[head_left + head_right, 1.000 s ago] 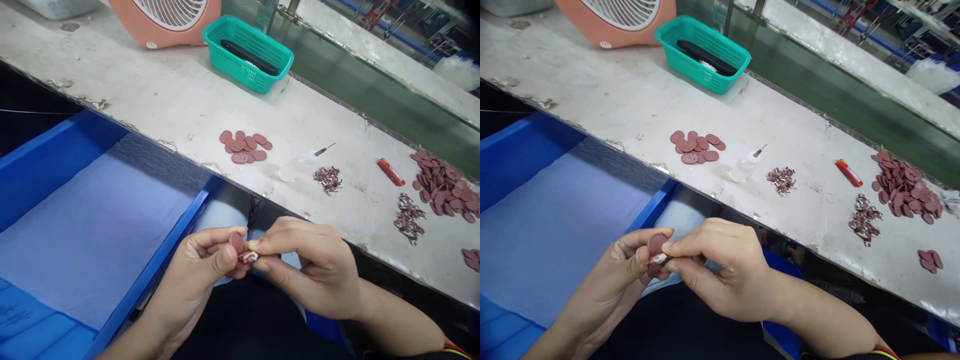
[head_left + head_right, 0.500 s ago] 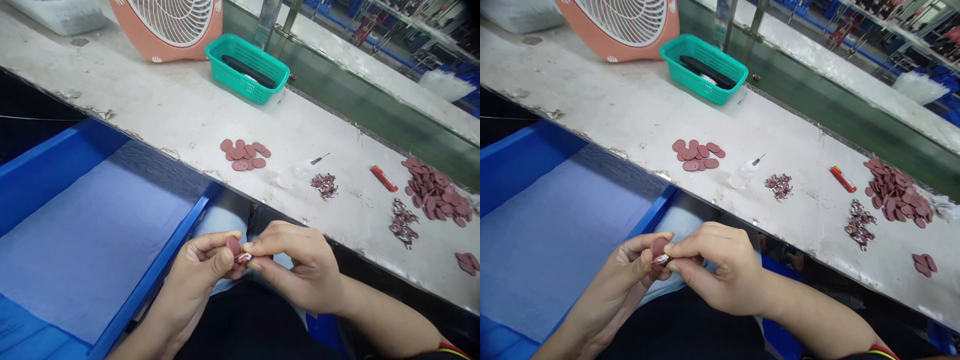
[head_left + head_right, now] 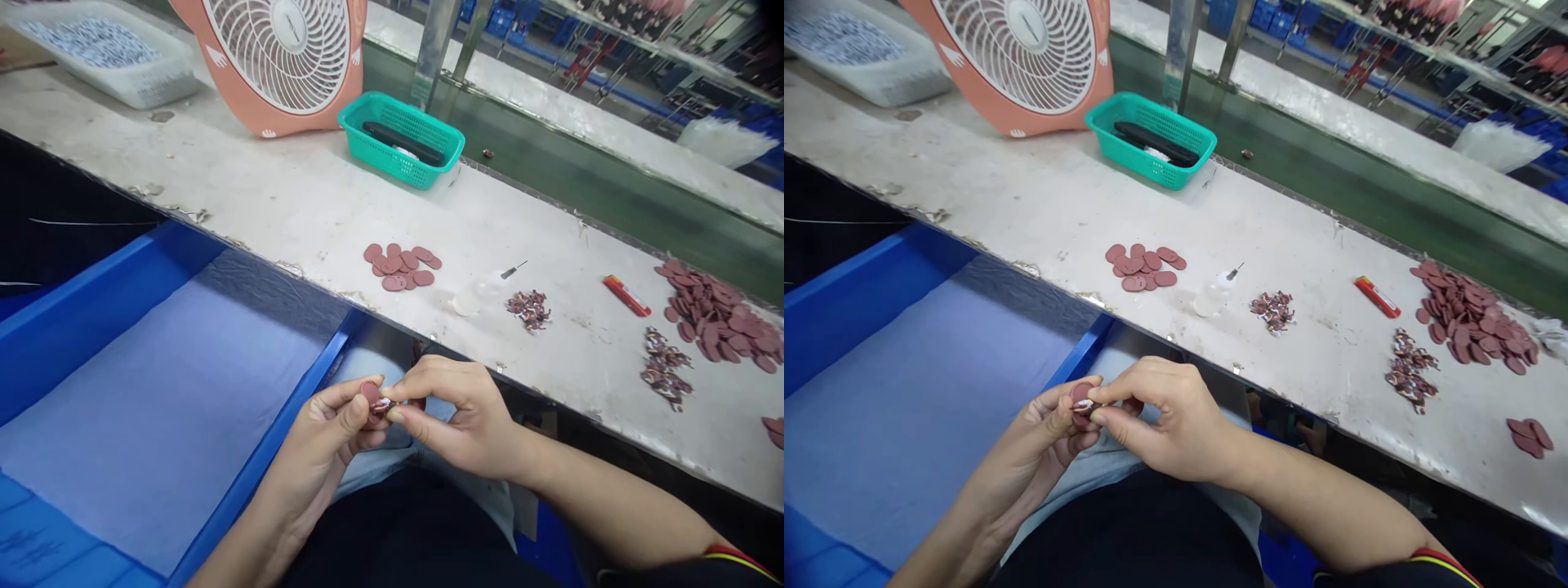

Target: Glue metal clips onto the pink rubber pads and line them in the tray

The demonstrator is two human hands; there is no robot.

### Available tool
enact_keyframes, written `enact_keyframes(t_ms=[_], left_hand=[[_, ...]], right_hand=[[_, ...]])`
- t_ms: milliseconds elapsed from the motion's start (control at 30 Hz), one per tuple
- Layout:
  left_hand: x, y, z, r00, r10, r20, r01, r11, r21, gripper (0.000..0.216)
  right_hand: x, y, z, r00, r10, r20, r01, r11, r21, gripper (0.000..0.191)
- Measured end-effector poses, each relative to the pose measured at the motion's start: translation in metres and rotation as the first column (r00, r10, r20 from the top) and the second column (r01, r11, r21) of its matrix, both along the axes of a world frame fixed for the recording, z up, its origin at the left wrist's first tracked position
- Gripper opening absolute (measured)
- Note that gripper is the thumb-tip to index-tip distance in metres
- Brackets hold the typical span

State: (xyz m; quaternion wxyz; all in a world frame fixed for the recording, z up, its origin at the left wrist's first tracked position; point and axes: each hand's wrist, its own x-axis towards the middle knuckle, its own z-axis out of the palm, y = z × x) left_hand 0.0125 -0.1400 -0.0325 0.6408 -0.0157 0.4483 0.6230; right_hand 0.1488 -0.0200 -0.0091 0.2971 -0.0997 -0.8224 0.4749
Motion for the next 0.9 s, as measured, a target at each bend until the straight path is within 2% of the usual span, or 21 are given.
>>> enact_keyframes(t_ms=[100, 200, 267, 400, 500, 633, 733, 800, 867, 900], left_hand=[[-0.006, -0.002, -0.001, 0.999, -0.034, 0.026, 0.033, 0.998, 0.048, 0.029], [-0.013, -0.004, 0.001, 0.998, -0.016, 0.06, 0.011, 0.997, 0.078, 0.028], [-0.017, -0.005, 0.0, 0.997, -0.004, 0.08, -0.002, 0.997, 0.076, 0.03], [-0.026, -0.008, -0.007, 0.994, -0.017, 0.111, 0.004, 0.993, 0.114, 0.032], [-0.03, -0.009, -0.014, 0.993, -0.035, 0.109, 0.02, 0.99, 0.142, 0.032], [-0.035, -0.008, -0.018, 0.997, -0.04, 0.059, 0.034, 0.995, 0.09, 0.045], [-0.039, -0.007, -0.017, 0.998, -0.046, 0.035, 0.044, 0.997, 0.056, 0.053], [-0.04, -0.008, -0.017, 1.0, 0.021, -0.015, -0.02, 1.0, 0.021, 0.058], [-0.038, -0.011, -0.02, 0.968, 0.209, -0.141, -0.216, 0.976, -0.031, 0.052], [-0.036, -0.013, -0.022, 0.924, 0.311, -0.223, -0.329, 0.944, -0.043, 0.045]], right_hand=[[-0.004, -0.002, 0.0, 1.0, 0.01, -0.006, -0.009, 1.0, 0.021, 0.017], [-0.008, -0.002, 0.0, 1.0, -0.018, -0.025, 0.02, 0.998, 0.053, 0.043], [-0.011, -0.002, 0.0, 0.999, -0.036, -0.037, 0.038, 0.998, 0.048, 0.048], [-0.015, -0.002, -0.001, 1.0, -0.017, 0.0, 0.017, 0.999, -0.035, 0.028], [-0.02, -0.004, -0.003, 0.999, -0.01, 0.054, 0.014, 0.996, -0.089, 0.024], [-0.027, -0.005, -0.004, 0.998, 0.028, 0.057, -0.019, 0.988, -0.15, 0.015], [-0.034, -0.006, -0.008, 1.0, 0.007, 0.024, -0.003, 0.991, -0.137, 0.012], [-0.04, -0.009, -0.016, 0.998, -0.059, -0.001, 0.058, 0.997, -0.053, 0.013], [-0.049, -0.012, -0.028, 0.985, -0.162, -0.054, 0.166, 0.983, 0.082, 0.013], [-0.055, -0.014, -0.035, 0.974, -0.207, -0.088, 0.218, 0.965, 0.143, 0.014]])
